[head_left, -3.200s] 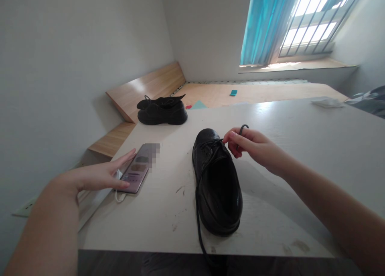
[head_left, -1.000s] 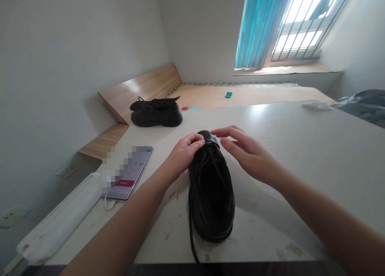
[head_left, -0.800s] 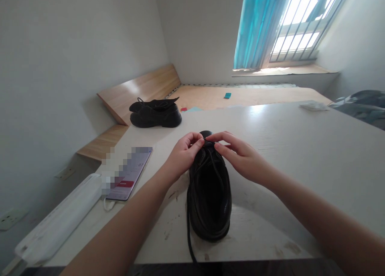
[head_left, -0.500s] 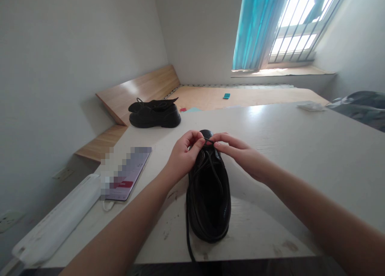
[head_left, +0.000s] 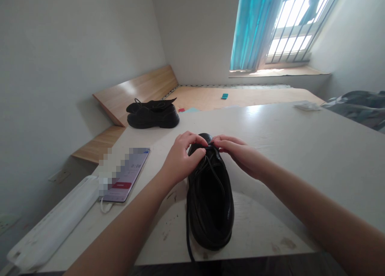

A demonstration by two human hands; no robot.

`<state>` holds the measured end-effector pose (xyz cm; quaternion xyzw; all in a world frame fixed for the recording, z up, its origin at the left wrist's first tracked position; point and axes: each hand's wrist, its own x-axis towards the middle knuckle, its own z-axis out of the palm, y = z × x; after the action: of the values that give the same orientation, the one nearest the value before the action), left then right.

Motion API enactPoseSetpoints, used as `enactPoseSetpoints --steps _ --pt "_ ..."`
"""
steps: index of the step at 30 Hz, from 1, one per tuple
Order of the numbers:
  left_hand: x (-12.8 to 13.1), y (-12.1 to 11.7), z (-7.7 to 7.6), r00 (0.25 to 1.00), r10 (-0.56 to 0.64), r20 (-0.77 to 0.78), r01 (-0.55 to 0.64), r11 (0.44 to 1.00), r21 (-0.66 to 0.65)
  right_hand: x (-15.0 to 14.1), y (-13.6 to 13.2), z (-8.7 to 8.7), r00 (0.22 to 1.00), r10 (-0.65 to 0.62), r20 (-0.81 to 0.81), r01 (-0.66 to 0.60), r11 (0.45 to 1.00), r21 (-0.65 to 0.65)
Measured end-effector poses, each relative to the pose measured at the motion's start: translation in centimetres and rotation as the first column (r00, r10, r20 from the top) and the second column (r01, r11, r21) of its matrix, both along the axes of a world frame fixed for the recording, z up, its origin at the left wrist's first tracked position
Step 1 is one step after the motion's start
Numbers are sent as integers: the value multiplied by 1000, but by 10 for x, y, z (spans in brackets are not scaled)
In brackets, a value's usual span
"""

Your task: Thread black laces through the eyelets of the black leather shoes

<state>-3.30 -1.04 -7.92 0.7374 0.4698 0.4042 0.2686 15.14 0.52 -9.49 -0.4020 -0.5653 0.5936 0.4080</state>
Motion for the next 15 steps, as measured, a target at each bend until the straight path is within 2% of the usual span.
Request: enactPoseSetpoints --steps 3,7,11,13,15 --pt "-2 -2 0 982 65 -177 -33 983 179 -1 -1 2 1000 3 8 -3 1000 4" --pt "-3 0 -1 971 52 -231 -7 982 191 -1 -2 4 1000 2 -2 -2 1000 5" --pt "-2 2 -3 992 -84 -91 90 994 64 0 -2 3 1000 -1 12 1 1000 17" --pt "0 3 -3 988 -152 26 153 988 -26 -1 -2 3 1000 1 11 -1 1000 29" --pt "0 3 -2 970 -157 185 182 975 -126 -1 -2 4 1000 1 20 -2 999 37"
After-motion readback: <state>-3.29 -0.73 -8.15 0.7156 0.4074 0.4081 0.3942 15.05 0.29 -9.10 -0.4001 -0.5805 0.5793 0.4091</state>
